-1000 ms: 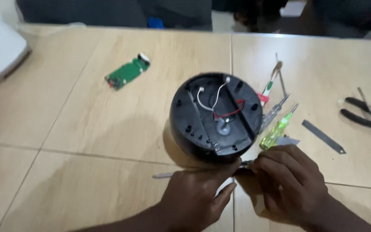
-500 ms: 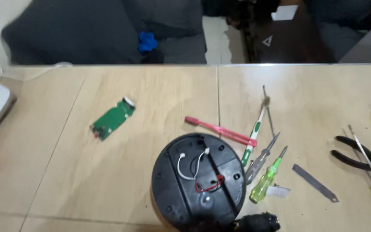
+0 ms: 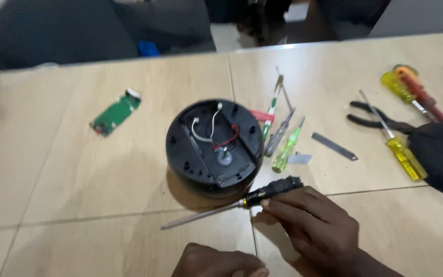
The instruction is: Disassembling an electronic device by removing screws and extracting the internal circuit board for inspection or repair.
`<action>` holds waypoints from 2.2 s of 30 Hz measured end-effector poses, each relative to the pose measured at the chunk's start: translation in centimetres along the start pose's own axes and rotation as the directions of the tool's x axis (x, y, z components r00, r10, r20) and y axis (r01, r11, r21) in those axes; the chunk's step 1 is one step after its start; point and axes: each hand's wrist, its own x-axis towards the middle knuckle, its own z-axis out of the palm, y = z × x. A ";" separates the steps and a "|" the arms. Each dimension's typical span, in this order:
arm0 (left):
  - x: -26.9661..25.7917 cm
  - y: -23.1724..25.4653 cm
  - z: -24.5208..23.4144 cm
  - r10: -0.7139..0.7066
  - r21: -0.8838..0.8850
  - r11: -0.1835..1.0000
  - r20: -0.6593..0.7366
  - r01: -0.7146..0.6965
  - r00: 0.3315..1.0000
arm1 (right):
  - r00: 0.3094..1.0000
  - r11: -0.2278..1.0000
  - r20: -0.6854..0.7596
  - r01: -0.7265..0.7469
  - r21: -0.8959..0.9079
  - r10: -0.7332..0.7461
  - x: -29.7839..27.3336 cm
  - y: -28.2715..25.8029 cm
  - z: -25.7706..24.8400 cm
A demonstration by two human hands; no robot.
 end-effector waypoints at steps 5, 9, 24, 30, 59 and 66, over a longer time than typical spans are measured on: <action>1.6 -1.4 2.7 0.683 0.317 0.713 -0.515 -0.625 0.518 | 0.993 0.982 -0.094 -0.089 -0.164 0.075 -1.9 0.9 -0.4; 5.5 4.1 2.8 0.712 0.378 0.687 -0.520 -0.621 0.472 | 0.984 0.967 -0.174 -0.065 -0.246 0.021 -1.4 3.9 -1.6; 15.9 8.6 5.9 0.698 0.717 0.652 -0.440 -0.247 0.565 | 0.865 0.797 -0.279 -0.495 -0.345 0.417 -4.3 11.8 -4.8; 15.8 7.9 5.4 0.683 0.730 0.640 -0.395 -0.242 0.614 | 0.875 0.809 -0.222 -0.482 -0.336 0.430 -4.2 12.1 -4.6; 1.4 -0.5 -7.4 0.683 0.621 0.670 -0.730 -0.408 0.011 | 0.985 0.964 -0.144 -0.132 -0.232 0.100 4.8 4.7 3.8; 2.4 -1.5 -6.7 0.343 0.287 0.870 -0.936 -0.401 0.075 | 0.861 0.943 -0.394 -0.329 0.050 0.321 3.1 3.5 7.0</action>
